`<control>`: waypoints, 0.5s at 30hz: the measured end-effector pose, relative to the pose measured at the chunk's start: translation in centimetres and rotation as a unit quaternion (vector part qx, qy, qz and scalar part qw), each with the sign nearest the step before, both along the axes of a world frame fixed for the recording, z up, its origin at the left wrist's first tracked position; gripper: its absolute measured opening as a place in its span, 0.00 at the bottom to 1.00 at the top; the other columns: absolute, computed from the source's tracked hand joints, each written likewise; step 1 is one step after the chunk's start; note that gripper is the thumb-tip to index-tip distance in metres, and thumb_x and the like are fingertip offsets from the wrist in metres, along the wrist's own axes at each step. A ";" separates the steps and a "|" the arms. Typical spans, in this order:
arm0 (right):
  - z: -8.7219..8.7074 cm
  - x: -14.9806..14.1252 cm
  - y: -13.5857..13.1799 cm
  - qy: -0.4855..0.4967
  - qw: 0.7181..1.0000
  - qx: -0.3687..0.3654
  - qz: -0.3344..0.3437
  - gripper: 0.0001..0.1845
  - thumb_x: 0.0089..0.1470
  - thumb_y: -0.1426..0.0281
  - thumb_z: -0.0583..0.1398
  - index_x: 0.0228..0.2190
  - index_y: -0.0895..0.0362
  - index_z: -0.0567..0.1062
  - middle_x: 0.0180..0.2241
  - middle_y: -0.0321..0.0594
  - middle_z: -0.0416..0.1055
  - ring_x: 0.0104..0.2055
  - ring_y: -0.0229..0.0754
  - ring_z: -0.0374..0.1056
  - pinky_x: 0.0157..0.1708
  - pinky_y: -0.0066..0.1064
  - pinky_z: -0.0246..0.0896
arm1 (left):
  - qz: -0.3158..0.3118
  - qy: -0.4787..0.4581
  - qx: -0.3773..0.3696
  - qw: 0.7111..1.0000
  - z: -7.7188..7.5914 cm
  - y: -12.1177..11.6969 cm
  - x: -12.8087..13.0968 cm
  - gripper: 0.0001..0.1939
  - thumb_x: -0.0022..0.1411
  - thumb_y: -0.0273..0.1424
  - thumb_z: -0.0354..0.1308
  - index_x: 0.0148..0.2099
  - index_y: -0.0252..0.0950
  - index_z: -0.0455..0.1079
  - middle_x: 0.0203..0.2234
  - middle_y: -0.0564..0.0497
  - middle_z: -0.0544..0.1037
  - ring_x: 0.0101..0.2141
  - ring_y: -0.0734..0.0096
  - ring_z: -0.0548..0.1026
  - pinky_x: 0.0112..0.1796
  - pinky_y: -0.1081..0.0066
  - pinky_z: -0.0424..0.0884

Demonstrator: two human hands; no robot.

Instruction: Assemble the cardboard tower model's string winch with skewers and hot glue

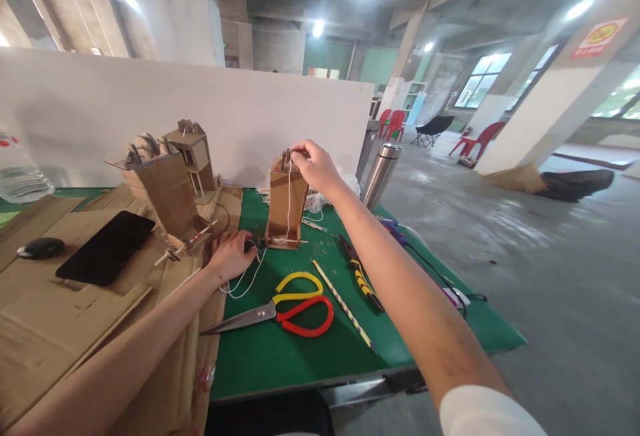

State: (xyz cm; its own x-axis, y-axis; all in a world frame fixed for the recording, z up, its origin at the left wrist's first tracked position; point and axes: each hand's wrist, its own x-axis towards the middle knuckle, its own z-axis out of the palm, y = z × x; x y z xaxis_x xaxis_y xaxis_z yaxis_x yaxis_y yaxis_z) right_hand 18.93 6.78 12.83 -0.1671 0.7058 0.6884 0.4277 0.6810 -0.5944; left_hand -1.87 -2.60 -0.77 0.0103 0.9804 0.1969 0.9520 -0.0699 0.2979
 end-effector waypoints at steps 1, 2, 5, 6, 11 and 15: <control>0.0 0.0 0.1 -0.006 1.000 0.001 -0.005 0.09 0.53 0.64 0.55 0.32 0.55 0.71 0.34 0.41 0.71 0.39 0.45 0.66 0.43 0.42 0.59 | 0.001 0.000 0.000 1.000 0.0 0.0 0.0 0.17 0.58 0.35 0.50 0.49 0.38 0.66 0.47 0.44 0.73 0.52 0.52 0.64 0.51 0.53 0.58; 0.0 0.1 0.2 -0.014 1.000 0.003 -0.010 0.10 0.54 0.62 0.55 0.32 0.56 0.71 0.33 0.41 0.71 0.38 0.45 0.66 0.43 0.42 0.59 | 0.001 0.001 0.000 1.000 0.0 0.0 0.0 0.17 0.58 0.35 0.50 0.49 0.38 0.66 0.47 0.44 0.73 0.52 0.51 0.64 0.51 0.53 0.58; -0.1 0.2 0.2 -0.029 0.999 0.004 -0.020 0.13 0.55 0.60 0.53 0.31 0.55 0.71 0.32 0.41 0.71 0.37 0.45 0.66 0.41 0.42 0.59 | 0.001 -0.001 0.000 1.000 0.0 0.0 0.0 0.17 0.58 0.35 0.50 0.49 0.38 0.66 0.47 0.44 0.73 0.52 0.51 0.64 0.51 0.53 0.58; -0.1 0.2 0.2 -0.025 1.000 0.002 -0.019 0.12 0.55 0.60 0.54 0.32 0.55 0.71 0.33 0.41 0.71 0.37 0.45 0.66 0.41 0.42 0.59 | 0.002 -0.002 -0.001 1.000 0.0 0.0 0.0 0.17 0.58 0.35 0.50 0.49 0.38 0.66 0.47 0.44 0.73 0.52 0.51 0.64 0.51 0.53 0.58; -0.2 0.3 0.0 -0.003 1.000 -0.003 0.004 0.10 0.51 0.63 0.58 0.36 0.53 0.68 0.40 0.41 0.69 0.40 0.45 0.65 0.42 0.41 0.60 | 0.004 -0.002 0.000 1.000 0.0 0.1 0.0 0.17 0.57 0.35 0.50 0.49 0.38 0.66 0.47 0.44 0.73 0.52 0.52 0.63 0.51 0.53 0.58; -0.2 0.2 0.1 -0.019 1.000 0.008 -0.006 0.11 0.53 0.60 0.56 0.34 0.54 0.70 0.37 0.41 0.70 0.40 0.45 0.65 0.42 0.41 0.59 | 0.004 0.003 0.001 1.000 -0.1 0.1 0.0 0.17 0.57 0.35 0.50 0.49 0.38 0.66 0.46 0.44 0.73 0.52 0.52 0.63 0.50 0.54 0.58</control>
State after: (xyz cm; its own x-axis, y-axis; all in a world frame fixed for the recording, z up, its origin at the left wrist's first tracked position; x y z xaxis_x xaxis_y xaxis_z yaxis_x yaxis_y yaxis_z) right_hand 19.18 6.85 12.60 -0.1846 0.6976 0.6922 0.4583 0.6842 -0.5673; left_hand -1.87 -2.55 -0.85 0.0033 0.9799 0.1996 0.9544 -0.0626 0.2918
